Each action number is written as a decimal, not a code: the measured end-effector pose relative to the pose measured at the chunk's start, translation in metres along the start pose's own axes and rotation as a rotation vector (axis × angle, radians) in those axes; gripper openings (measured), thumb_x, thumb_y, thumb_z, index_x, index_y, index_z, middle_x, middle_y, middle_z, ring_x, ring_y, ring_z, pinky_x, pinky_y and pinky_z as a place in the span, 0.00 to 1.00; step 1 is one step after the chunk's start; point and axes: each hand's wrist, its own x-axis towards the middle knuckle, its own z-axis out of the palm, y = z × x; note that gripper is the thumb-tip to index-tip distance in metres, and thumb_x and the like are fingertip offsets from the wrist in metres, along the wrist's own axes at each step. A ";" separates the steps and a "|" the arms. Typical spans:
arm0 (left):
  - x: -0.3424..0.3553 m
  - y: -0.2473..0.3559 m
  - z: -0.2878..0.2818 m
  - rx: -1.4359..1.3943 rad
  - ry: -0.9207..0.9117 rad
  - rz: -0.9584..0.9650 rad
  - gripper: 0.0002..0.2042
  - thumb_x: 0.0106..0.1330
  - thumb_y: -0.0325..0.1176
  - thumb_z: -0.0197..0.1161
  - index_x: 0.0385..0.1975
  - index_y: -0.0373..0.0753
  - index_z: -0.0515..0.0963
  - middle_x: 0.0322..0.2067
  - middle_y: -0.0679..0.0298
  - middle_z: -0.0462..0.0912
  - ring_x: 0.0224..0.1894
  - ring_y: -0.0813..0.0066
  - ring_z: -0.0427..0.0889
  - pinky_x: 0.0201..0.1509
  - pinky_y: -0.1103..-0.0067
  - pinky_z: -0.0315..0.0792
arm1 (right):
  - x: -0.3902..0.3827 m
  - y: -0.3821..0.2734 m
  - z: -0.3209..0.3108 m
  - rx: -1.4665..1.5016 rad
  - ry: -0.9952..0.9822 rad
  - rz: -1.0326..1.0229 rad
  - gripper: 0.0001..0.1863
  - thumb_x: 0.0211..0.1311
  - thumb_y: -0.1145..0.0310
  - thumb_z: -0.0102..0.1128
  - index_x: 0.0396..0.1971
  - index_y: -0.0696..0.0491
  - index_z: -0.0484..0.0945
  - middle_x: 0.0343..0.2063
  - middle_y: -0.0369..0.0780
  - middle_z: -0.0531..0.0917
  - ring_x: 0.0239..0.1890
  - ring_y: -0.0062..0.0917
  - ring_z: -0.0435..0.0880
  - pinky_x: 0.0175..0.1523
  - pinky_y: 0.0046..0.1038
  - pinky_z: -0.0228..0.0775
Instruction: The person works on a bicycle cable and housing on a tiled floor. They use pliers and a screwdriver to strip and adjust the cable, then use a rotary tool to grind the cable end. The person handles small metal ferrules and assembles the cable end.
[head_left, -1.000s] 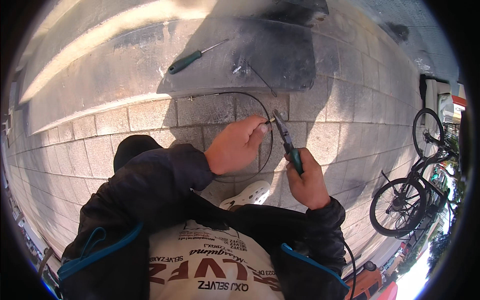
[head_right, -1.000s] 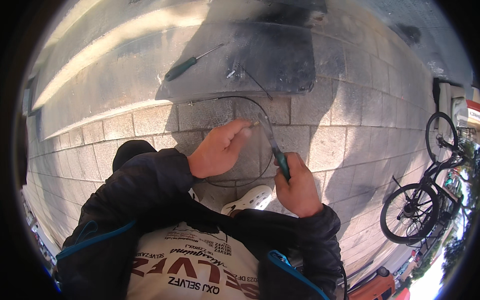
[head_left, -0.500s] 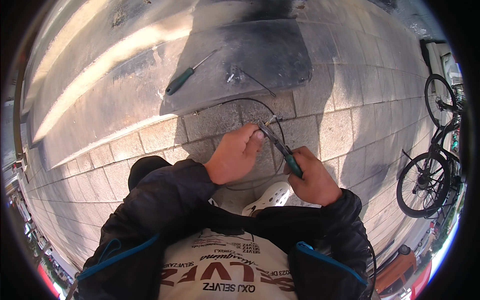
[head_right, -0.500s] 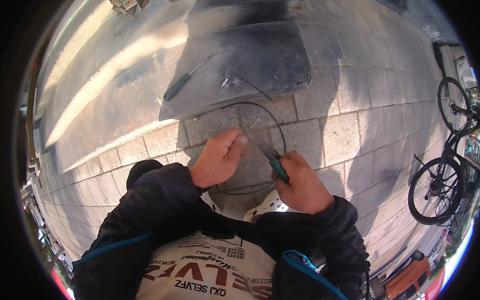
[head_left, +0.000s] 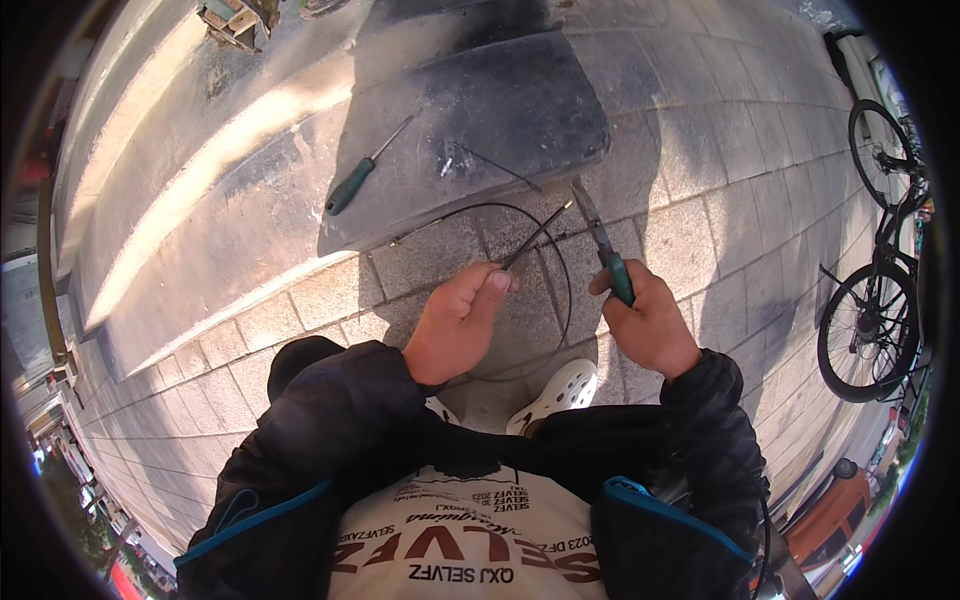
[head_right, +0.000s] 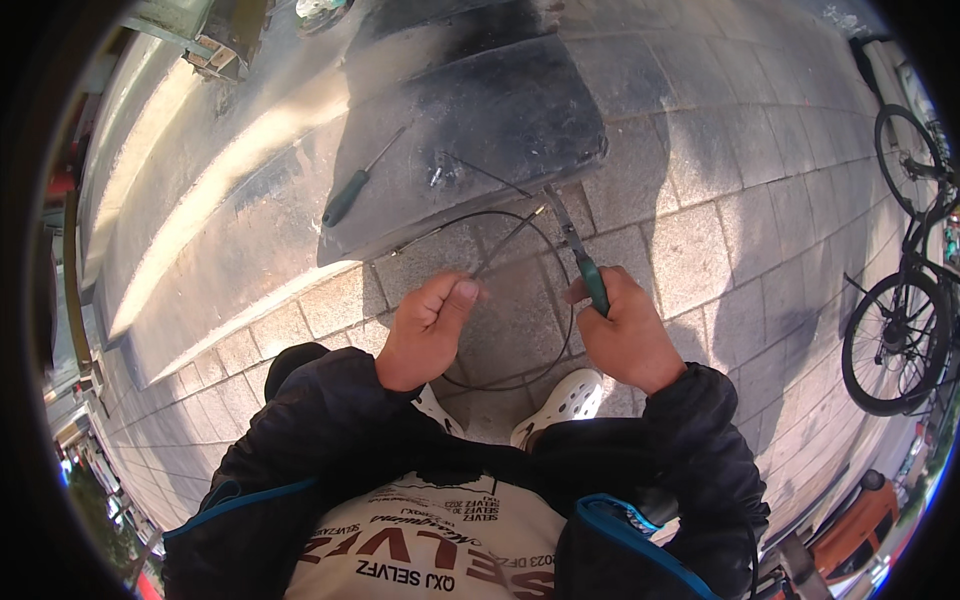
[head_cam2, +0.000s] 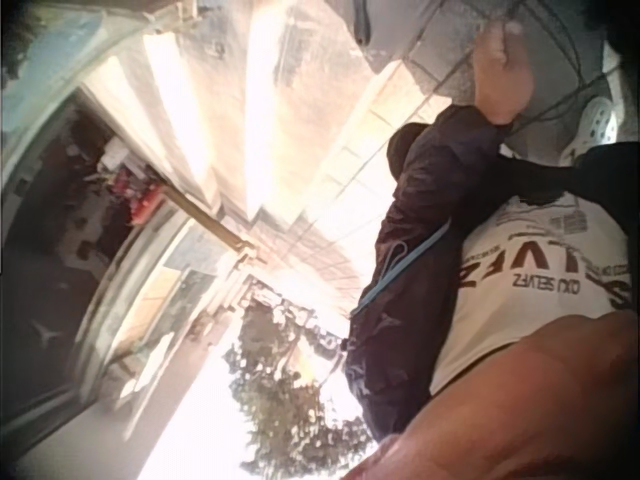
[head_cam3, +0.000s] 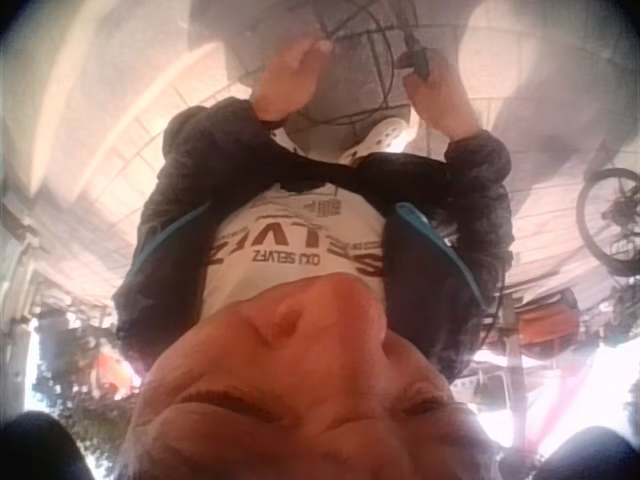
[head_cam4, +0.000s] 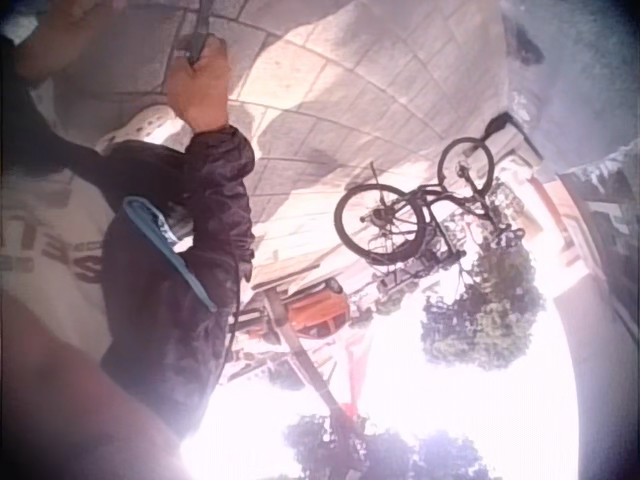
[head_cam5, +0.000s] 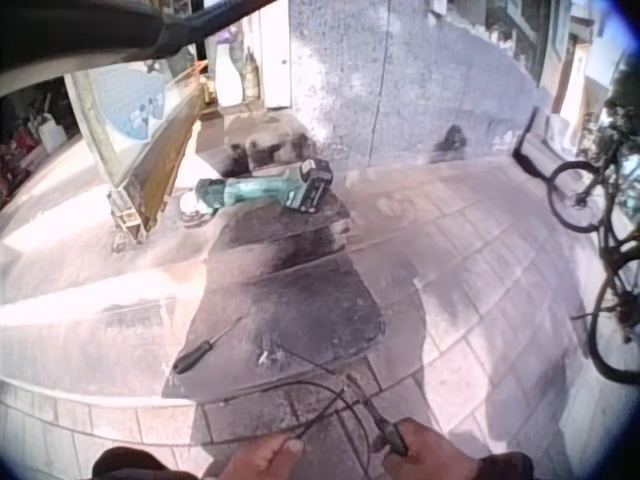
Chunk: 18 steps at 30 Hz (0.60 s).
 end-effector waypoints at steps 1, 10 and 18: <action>-0.001 0.000 0.000 -0.008 -0.004 -0.013 0.15 0.87 0.39 0.54 0.46 0.33 0.81 0.36 0.65 0.80 0.41 0.80 0.77 0.48 0.78 0.74 | -0.003 -0.002 0.003 -0.044 -0.093 -0.080 0.13 0.62 0.79 0.55 0.44 0.57 0.84 0.43 0.48 0.80 0.48 0.40 0.83 0.54 0.38 0.75; -0.004 -0.003 -0.002 0.032 -0.025 0.007 0.13 0.86 0.37 0.55 0.48 0.34 0.81 0.35 0.62 0.82 0.39 0.78 0.78 0.47 0.76 0.75 | -0.004 -0.001 -0.018 -0.078 -0.163 -0.060 0.09 0.63 0.75 0.56 0.41 0.57 0.82 0.33 0.43 0.80 0.37 0.30 0.81 0.44 0.34 0.74; 0.000 -0.006 0.002 0.077 -0.029 -0.028 0.12 0.85 0.36 0.56 0.50 0.33 0.81 0.34 0.59 0.84 0.37 0.76 0.79 0.45 0.75 0.76 | -0.005 -0.002 -0.016 -0.079 -0.311 -0.080 0.12 0.62 0.72 0.58 0.44 0.56 0.83 0.38 0.46 0.81 0.46 0.37 0.82 0.53 0.38 0.74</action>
